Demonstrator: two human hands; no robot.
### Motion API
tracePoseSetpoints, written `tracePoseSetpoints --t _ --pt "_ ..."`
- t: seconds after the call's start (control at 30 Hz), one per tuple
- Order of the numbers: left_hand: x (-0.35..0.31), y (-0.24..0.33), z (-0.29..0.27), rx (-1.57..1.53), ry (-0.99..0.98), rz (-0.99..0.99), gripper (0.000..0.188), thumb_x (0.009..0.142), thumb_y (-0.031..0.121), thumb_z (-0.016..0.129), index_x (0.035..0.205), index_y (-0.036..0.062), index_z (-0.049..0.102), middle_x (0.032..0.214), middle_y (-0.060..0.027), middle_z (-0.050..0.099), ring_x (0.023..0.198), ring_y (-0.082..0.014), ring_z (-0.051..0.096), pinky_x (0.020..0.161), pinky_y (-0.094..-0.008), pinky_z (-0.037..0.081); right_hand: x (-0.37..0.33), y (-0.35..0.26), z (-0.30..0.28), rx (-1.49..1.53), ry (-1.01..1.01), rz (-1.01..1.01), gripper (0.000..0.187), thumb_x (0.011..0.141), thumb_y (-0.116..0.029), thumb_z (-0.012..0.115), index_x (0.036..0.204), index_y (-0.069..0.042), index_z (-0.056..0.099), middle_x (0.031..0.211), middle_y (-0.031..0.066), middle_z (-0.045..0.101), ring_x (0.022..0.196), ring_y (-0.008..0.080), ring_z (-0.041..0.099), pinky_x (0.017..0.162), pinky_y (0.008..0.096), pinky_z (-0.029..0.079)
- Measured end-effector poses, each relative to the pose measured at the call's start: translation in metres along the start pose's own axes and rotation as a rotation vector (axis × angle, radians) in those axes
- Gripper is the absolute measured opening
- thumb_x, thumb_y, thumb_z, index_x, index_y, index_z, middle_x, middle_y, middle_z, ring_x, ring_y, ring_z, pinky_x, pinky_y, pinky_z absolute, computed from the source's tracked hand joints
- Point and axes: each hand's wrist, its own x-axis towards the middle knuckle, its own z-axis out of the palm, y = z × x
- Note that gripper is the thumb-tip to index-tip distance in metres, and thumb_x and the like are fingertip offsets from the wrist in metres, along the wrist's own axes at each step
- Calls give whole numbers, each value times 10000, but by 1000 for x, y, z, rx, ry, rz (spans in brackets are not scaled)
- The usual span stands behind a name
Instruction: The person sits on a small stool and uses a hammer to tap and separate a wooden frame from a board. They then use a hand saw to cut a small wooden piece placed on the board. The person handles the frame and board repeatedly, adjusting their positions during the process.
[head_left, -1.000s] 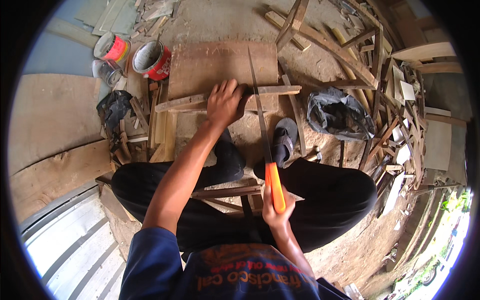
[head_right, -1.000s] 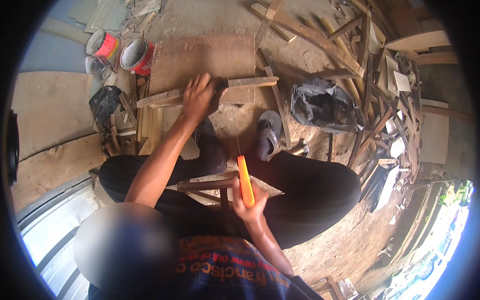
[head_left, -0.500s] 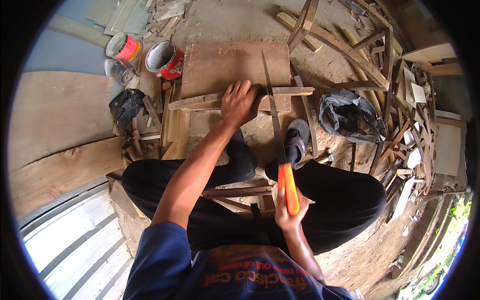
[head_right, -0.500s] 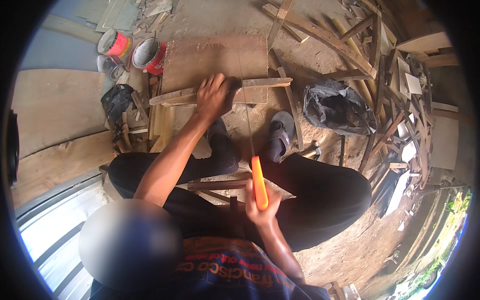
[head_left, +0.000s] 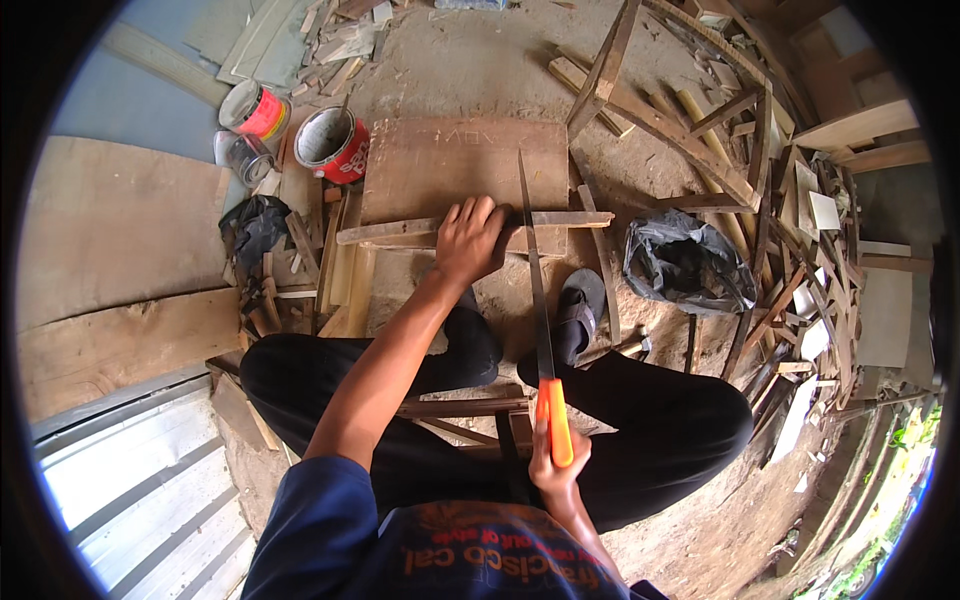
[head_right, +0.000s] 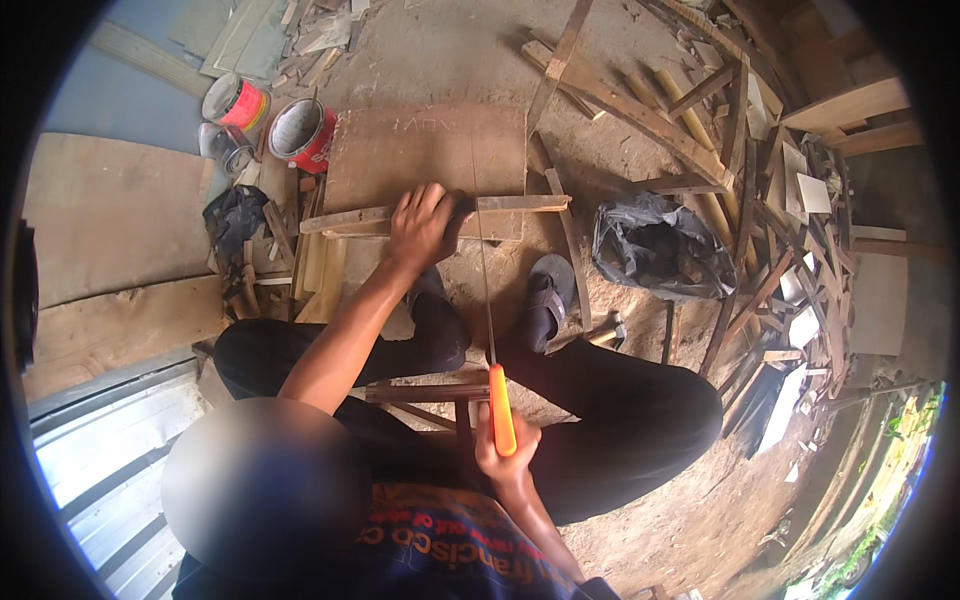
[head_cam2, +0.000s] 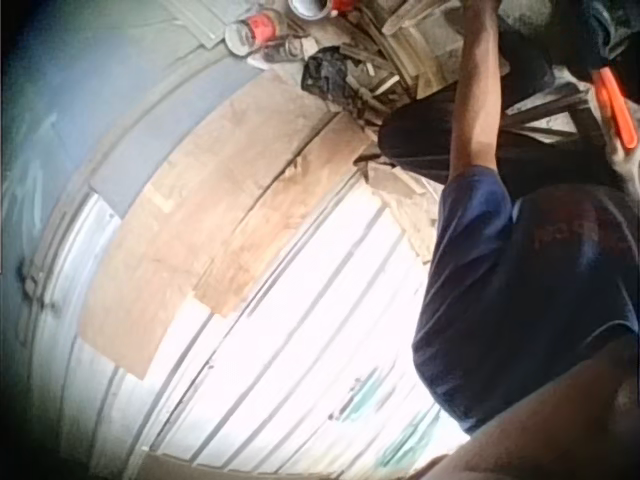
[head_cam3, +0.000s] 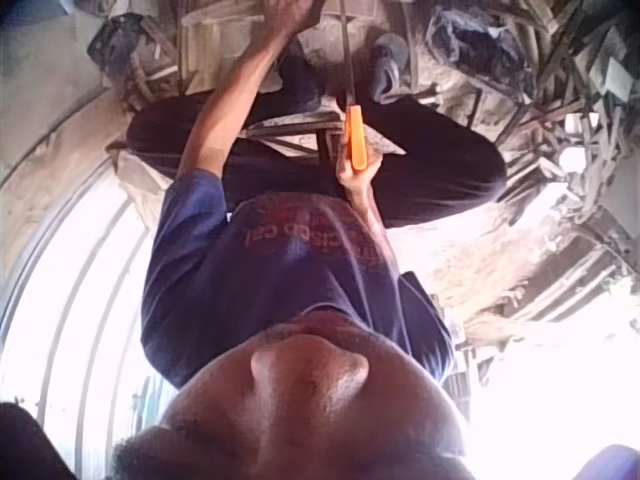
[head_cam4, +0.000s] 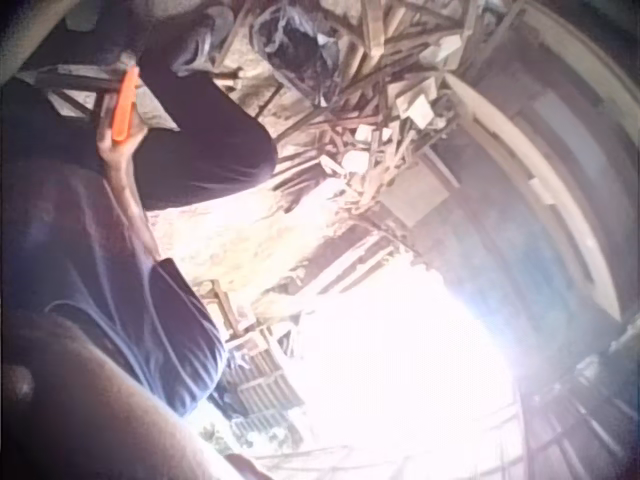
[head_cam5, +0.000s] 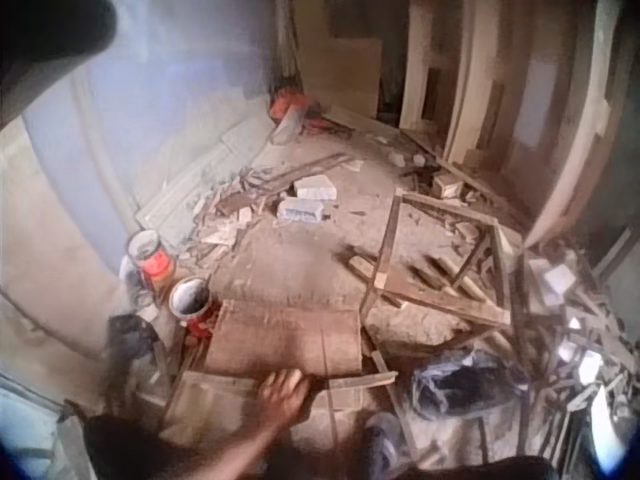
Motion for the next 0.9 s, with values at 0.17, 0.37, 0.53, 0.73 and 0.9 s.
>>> tracePoseSetpoints --t 0.17,0.37,0.53,0.73,0.9 --pt "3 0 -4 -41 18 2 207 874 298 688 964 114 659 863 -72 512 858 -263 568 743 -395 434 66 -21 29 62 -50 190 271 932 -146 676 724 -18 559 550 -16 528 507 36 491 447 252 375" --pt "7 0 3 34 59 13 226 882 307 681 959 96 652 869 -77 516 856 -269 565 735 -396 434 9 -7 0 -19 -11 -26 170 892 -80 690 761 5 624 533 62 543 462 102 563 446 280 434" --pt "14 -3 5 -19 40 -48 278 860 264 705 1063 80 662 904 -86 538 877 -281 580 767 -410 455 16 2 23 -41 -85 -25 214 931 -80 635 742 4 580 559 12 509 507 54 467 450 268 364" --pt "7 0 6 3 94 -25 287 870 275 696 1101 112 646 944 -64 553 888 -265 574 794 -407 451 17 -6 -10 -47 20 -128 250 926 -172 668 767 9 603 550 79 506 461 175 517 466 324 406" --pt "-25 20 6 -86 102 -29 362 907 266 677 1223 103 608 1267 -97 565 1125 -283 565 970 -447 391 14 -11 -10 -55 37 -223 199 911 -114 664 762 2 600 547 84 490 422 204 490 444 322 384"
